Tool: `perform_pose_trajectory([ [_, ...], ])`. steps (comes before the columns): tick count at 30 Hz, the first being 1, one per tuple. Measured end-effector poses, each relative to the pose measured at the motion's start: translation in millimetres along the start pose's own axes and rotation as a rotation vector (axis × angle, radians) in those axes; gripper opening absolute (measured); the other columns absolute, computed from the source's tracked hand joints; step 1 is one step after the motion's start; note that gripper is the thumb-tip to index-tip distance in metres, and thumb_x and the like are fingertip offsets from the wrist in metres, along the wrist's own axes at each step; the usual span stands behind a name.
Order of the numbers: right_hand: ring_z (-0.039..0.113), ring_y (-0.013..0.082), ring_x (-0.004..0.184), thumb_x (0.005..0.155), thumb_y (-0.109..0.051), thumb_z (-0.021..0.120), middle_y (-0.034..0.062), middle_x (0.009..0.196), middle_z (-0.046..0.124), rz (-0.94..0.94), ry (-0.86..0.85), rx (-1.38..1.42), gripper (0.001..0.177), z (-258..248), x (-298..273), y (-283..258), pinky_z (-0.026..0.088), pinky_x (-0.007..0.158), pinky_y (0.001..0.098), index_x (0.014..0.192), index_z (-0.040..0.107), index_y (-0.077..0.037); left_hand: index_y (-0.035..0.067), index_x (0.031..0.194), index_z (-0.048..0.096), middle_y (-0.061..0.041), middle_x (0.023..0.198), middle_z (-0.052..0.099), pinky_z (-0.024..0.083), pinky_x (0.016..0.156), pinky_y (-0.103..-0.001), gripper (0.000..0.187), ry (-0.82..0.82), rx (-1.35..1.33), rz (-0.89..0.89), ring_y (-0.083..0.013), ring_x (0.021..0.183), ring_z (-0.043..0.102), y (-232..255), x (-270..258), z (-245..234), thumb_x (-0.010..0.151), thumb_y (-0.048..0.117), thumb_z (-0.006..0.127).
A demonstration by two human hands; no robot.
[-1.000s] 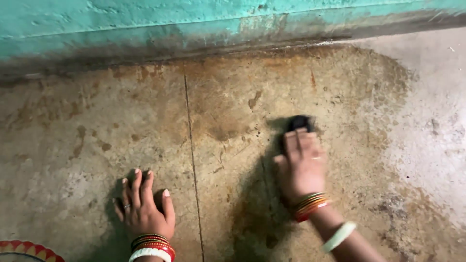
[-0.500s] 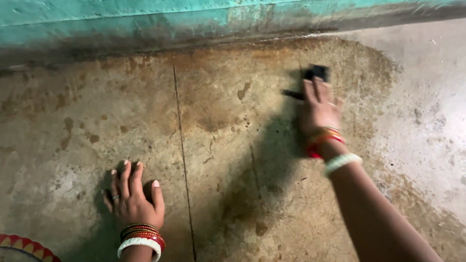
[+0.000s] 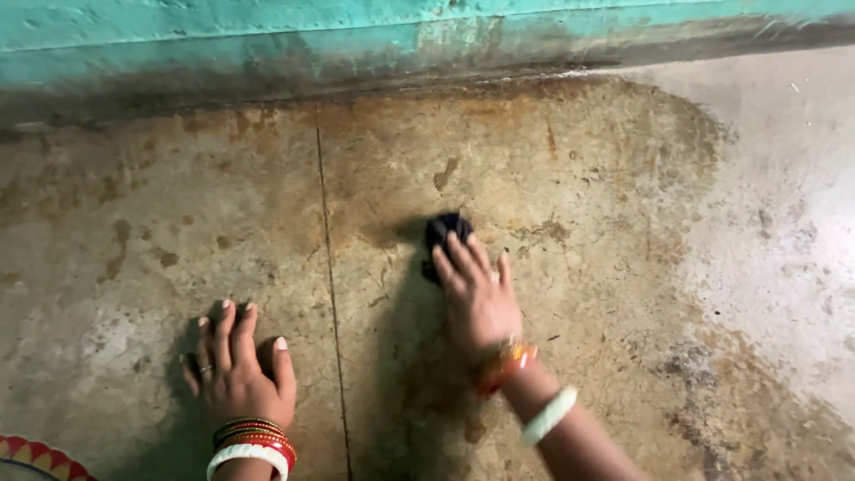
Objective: Clean the floor using a damp cloth by wiping the surface repeatedly.
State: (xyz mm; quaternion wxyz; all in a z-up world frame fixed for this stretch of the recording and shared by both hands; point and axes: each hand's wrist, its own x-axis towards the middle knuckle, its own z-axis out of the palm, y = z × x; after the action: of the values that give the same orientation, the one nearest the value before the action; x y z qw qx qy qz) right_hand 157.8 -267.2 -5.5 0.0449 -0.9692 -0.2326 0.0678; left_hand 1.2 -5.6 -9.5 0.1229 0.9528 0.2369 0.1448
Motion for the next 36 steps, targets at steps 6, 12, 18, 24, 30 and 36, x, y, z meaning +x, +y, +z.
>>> perform_pose_trajectory([
  [6,0.032,0.0319,0.152,0.094,-0.015,0.054,0.0088,0.166,0.035,0.105,0.262,0.043,0.064,3.5,67.1,157.7,0.028,0.117,0.0631,0.157,0.043,-0.021,0.016,0.147,0.054,-0.006,0.165,0.042,0.023,0.119,-0.070,0.058,0.003,-0.014,0.013,-0.0386,0.153,0.035,-1.9,-0.1,0.4,0.094,0.038,0.057],
  [12,0.031,0.0353,0.153,0.095,-0.018,0.054,0.0125,0.166,0.037,0.452,0.355,0.121,0.061,11.9,-9.0,258.8,0.024,0.113,0.0710,0.156,0.047,-0.020,0.019,0.147,0.054,-0.005,0.164,0.041,0.023,0.119,-0.069,0.059,0.000,0.000,-0.024,-0.0376,0.153,0.035,-1.2,-0.1,6.0,0.092,0.039,0.057],
  [18,0.031,0.0359,0.155,0.087,-0.014,0.057,0.0164,0.166,0.037,0.430,0.405,0.108,0.071,46.0,-40.5,173.3,0.028,0.116,0.0636,0.157,0.045,-0.017,0.020,0.146,0.054,-0.004,0.163,0.042,0.022,0.118,-0.069,0.060,-0.030,0.027,-0.039,-0.0373,0.151,0.035,-8.4,1.3,8.7,0.090,0.040,0.057],
  [24,0.027,0.0338,0.154,0.085,-0.012,0.060,0.0115,0.167,0.034,0.235,0.291,-0.057,0.076,27.2,61.8,172.0,0.023,0.119,0.0631,0.158,0.042,-0.020,0.021,0.148,0.053,-0.004,0.164,0.043,0.023,0.120,-0.069,0.060,0.018,0.006,-0.007,-0.0373,0.152,0.037,-9.3,-3.1,8.9,0.091,0.041,0.057],
  [30,0.033,0.0384,0.150,0.089,-0.016,0.058,0.0122,0.166,0.036,0.358,0.313,-0.016,0.069,14.4,74.1,302.0,0.025,0.116,0.0668,0.157,0.045,-0.019,0.020,0.147,0.054,-0.004,0.163,0.044,0.023,0.120,-0.069,0.060,0.038,-0.006,-0.003,-0.0377,0.151,0.038,-8.8,-0.1,10.3,0.091,0.041,0.057],
  [36,0.042,0.0435,0.146,0.084,-0.013,0.062,0.0186,0.160,0.046,0.325,0.463,-0.102,0.068,47.4,14.1,265.9,0.029,0.118,0.0646,0.150,0.053,-0.008,0.020,0.146,0.054,-0.004,0.162,0.044,0.022,0.120,-0.068,0.061,0.013,0.034,-0.029,-0.0368,0.151,0.037,-11.4,0.1,11.7,0.089,0.040,0.058],
])
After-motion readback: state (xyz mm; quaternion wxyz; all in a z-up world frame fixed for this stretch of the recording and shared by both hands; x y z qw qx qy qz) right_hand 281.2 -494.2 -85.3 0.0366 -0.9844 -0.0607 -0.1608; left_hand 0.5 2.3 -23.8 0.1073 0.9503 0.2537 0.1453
